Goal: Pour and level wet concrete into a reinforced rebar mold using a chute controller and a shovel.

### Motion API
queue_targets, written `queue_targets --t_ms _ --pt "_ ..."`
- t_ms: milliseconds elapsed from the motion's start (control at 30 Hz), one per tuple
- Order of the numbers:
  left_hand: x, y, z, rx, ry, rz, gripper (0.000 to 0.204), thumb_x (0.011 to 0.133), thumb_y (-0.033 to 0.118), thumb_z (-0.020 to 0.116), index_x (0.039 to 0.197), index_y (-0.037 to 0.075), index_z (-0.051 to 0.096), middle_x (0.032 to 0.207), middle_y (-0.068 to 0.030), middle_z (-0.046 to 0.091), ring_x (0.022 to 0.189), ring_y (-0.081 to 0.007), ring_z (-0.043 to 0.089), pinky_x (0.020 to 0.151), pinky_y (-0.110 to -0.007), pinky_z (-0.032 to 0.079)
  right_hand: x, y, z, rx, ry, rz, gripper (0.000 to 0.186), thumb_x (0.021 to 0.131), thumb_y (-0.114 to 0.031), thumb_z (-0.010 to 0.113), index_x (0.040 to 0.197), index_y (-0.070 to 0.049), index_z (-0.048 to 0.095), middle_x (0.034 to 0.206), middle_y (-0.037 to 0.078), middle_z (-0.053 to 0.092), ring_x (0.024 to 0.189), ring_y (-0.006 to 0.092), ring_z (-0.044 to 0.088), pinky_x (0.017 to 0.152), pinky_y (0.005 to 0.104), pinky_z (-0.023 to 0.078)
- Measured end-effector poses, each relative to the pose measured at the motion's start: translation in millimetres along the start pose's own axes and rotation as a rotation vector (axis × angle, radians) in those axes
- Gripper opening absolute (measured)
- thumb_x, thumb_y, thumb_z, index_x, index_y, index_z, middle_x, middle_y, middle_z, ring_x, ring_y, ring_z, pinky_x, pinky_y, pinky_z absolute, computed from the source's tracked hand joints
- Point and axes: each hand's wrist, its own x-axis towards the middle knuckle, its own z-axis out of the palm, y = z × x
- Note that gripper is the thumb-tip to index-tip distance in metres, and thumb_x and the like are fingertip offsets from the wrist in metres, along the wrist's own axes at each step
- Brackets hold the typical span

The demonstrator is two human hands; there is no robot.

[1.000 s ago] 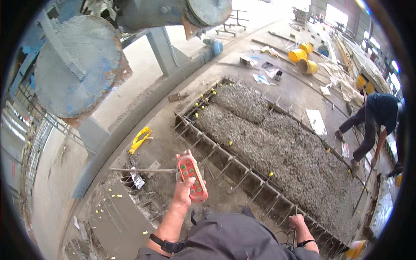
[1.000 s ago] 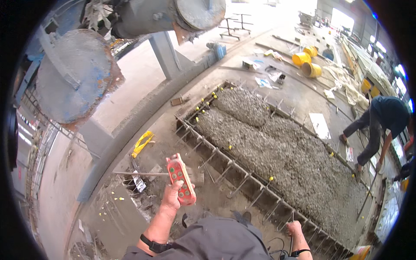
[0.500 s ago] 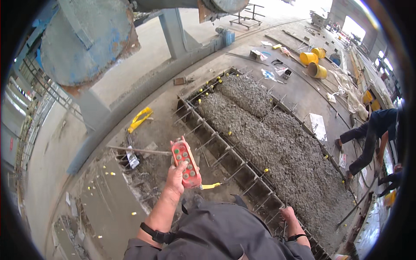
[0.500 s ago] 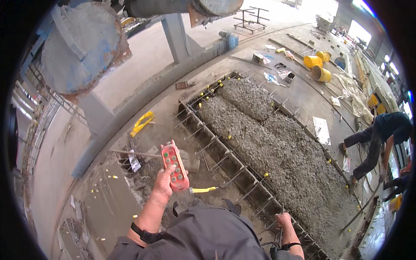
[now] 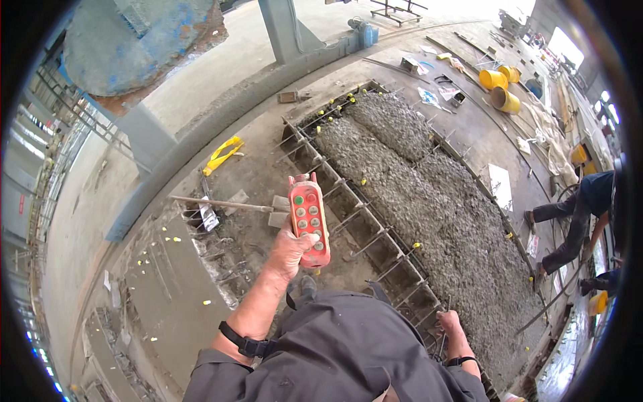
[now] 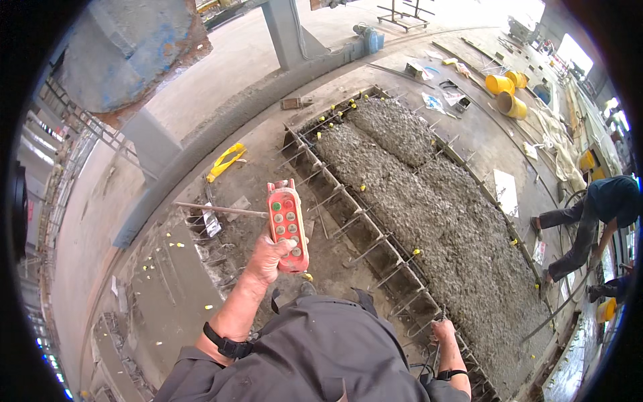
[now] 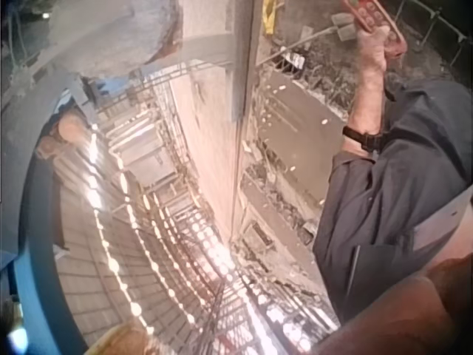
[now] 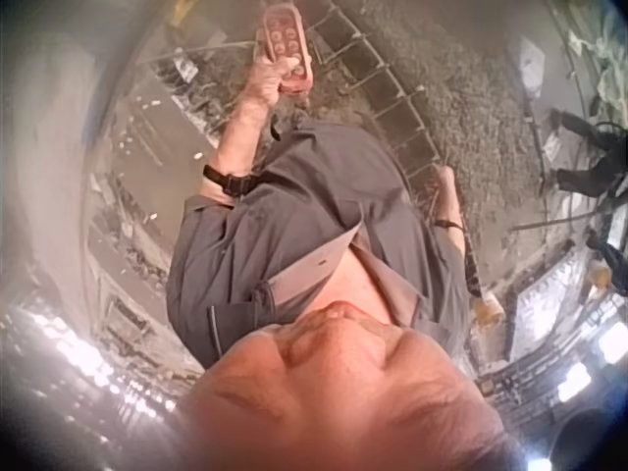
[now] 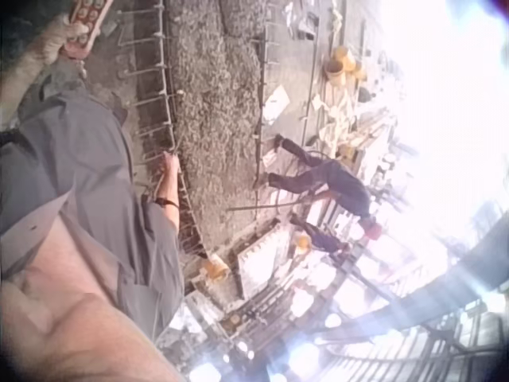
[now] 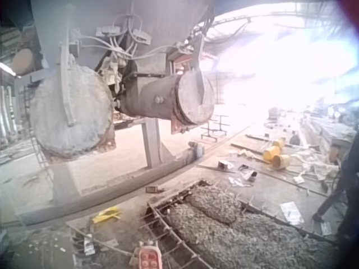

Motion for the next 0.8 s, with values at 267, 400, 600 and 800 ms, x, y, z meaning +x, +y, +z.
queue_targets --t_ms 267,400,600,800 --pt "-8.8 -1.6 -14.4 0.003 0.016 0.01 0.054 0.072 0.003 0.062 0.122 0.009 0.043 0.098 -0.004 0.058 0.081 -0.0172 0.061 0.072 -0.032 0.053 -55.2 -67.5 -3.9 0.028 0.042 0.07 0.023 0.072 -0.022 0.062 0.068 0.001 0.062 0.058 0.009 0.059 0.053 0.0208 0.059 0.05 0.0333 0.047" --pt "-4.1 -1.2 -12.2 -0.017 0.021 -0.001 0.048 0.072 0.002 0.06 0.118 0.008 0.046 0.095 -0.0049 0.058 0.081 -0.0177 0.062 0.071 -0.032 0.053 -77.3 -81.4 -17.1 0.064 0.047 0.093 0.023 0.071 -0.022 0.063 0.064 0.0 0.062 0.057 0.009 0.059 0.054 0.0206 0.059 0.05 0.0336 0.047" --pt "-4.3 10.2 -7.1 -0.017 -0.002 0.0 0.047 0.072 0.0 0.059 0.116 0.006 0.045 0.094 -0.0058 0.059 0.082 -0.0182 0.061 0.074 -0.032 0.052 -65.2 -77.8 -14.4 -0.058 0.025 0.04 0.029 0.077 -0.023 0.059 0.069 0.005 0.06 0.065 0.017 0.062 0.061 0.0275 0.063 0.053 0.0384 0.053" --pt "-6.1 10.1 -15.4 -0.042 0.032 -0.019 0.051 0.07 -0.005 0.055 0.118 0.007 0.043 0.097 -0.0044 0.058 0.084 -0.0183 0.061 0.075 -0.032 0.052 17.8 -24.3 15.7 -0.812 -0.021 -0.335 0.018 0.082 -0.02 0.05 0.092 -0.015 0.064 0.073 0.009 0.064 0.07 0.0223 0.065 0.057 0.0338 0.051"
